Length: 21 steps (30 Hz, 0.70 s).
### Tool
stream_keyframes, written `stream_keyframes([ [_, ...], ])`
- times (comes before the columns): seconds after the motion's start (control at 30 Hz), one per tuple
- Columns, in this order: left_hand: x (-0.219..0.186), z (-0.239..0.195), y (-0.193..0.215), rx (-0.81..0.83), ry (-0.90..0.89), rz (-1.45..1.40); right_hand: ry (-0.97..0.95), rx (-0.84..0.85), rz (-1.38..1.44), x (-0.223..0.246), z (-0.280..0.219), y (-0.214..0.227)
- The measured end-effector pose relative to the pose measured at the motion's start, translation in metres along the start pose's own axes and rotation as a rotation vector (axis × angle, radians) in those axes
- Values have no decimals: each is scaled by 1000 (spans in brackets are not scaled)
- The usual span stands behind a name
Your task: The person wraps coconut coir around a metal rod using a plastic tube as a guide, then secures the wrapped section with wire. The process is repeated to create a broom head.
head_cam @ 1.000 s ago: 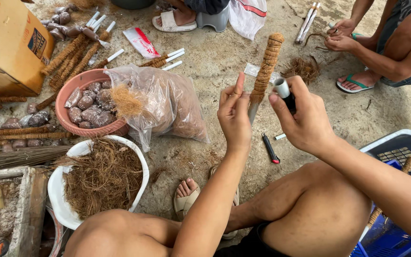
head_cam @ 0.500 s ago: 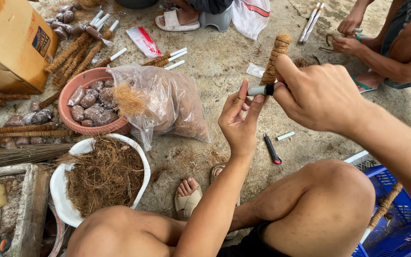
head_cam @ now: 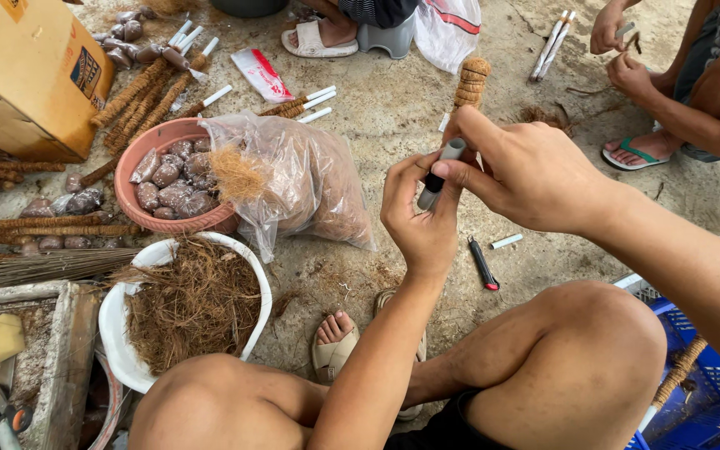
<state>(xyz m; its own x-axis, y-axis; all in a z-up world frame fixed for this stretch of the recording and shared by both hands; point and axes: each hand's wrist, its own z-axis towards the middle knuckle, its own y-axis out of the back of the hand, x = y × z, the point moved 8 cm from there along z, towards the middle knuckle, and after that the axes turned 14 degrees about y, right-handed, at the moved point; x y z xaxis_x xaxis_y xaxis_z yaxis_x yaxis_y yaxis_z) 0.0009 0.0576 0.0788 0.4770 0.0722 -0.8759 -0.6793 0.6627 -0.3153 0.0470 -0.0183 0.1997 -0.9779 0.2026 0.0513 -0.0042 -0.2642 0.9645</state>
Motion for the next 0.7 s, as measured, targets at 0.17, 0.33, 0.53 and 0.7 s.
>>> stream_keyframes([
  [0.17,6,-1,3,-16,64,-7,-192,-280,124,-30,1,19],
  [0.33,17,-9,0,78,261,-108,-334,-259,451,-59,18,-10],
  [0.53,4,-24,15,58,237,-83,-272,-292,361,-59,22,-16],
  [0.7,-6,-24,23,44,331,13,-257,-313,329,-56,26,-15],
])
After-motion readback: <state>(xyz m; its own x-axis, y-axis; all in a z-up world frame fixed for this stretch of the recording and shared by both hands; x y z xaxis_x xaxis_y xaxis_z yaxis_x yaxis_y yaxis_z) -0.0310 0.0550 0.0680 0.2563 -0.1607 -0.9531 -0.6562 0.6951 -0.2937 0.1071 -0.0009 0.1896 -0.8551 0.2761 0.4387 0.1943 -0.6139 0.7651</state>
